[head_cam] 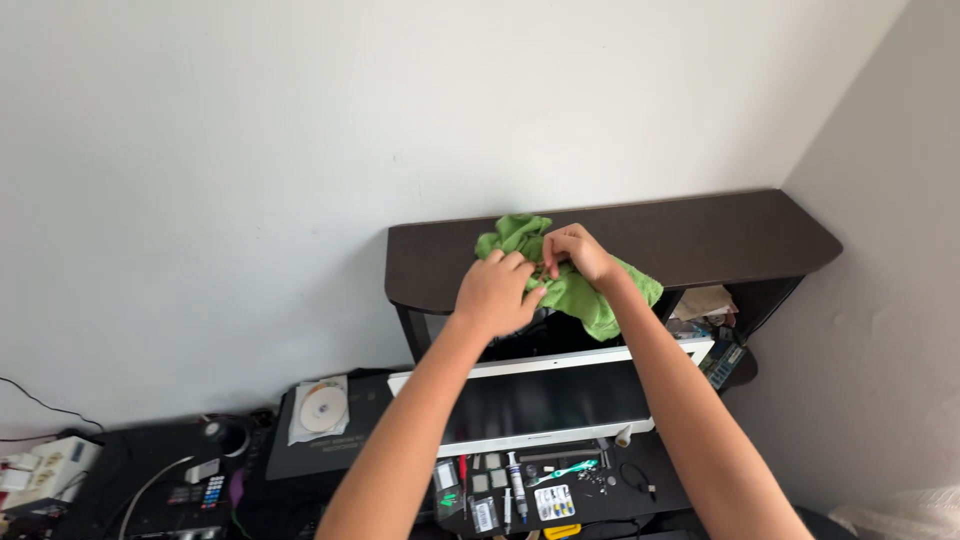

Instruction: Cleaning a desk and computer monitor with a green cloth.

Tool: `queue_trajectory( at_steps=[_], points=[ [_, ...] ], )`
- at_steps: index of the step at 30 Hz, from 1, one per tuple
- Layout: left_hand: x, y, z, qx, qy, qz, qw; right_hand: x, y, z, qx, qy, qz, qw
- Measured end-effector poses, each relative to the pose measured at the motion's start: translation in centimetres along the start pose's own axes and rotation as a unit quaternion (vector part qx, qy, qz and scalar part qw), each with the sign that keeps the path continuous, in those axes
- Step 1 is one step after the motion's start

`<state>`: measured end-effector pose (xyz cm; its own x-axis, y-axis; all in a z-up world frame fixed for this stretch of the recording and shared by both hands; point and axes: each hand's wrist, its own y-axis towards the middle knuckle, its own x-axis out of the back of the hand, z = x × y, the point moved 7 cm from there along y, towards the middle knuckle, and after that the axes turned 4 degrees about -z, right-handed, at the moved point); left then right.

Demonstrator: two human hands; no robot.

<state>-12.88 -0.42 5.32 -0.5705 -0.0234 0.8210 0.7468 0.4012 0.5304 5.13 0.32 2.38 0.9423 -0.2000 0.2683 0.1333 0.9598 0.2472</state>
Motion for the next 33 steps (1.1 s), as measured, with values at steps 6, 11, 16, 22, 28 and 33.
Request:
queue_trajectory(
  at_steps=[6,11,16,22,28,33],
  points=[
    [1.2,-4.2,-2.2,-0.014,0.040,-0.081,0.996,-0.4,-2.0,1.5,-0.003,0.042,-0.125,0.991],
    [6.2,-9.9,-3.9,0.058,-0.168,-0.174,0.969,-5.7,-9.7,8.4,0.249,-0.180,-0.194,0.932],
    [9.9,-25.1,-8.3,0.023,-0.308,-0.263,0.914,-16.7,-27.4,13.0,0.324,-0.237,-0.189,0.896],
    [1.6,-45.1,-10.4,0.061,-0.443,-0.262,0.855,-27.6,-41.1,8.4,0.168,-0.098,-0.098,0.976],
    [-1.1,-55.2,-11.1,0.209,-0.588,-0.107,0.774,-36.6,-50.7,-1.2,-0.180,0.203,-0.063,0.960],
    [4.0,-56.6,-10.3,0.278,-0.564,-0.064,0.775,-39.5,-52.9,1.0,-0.049,0.063,-0.107,0.991]
  ],
)
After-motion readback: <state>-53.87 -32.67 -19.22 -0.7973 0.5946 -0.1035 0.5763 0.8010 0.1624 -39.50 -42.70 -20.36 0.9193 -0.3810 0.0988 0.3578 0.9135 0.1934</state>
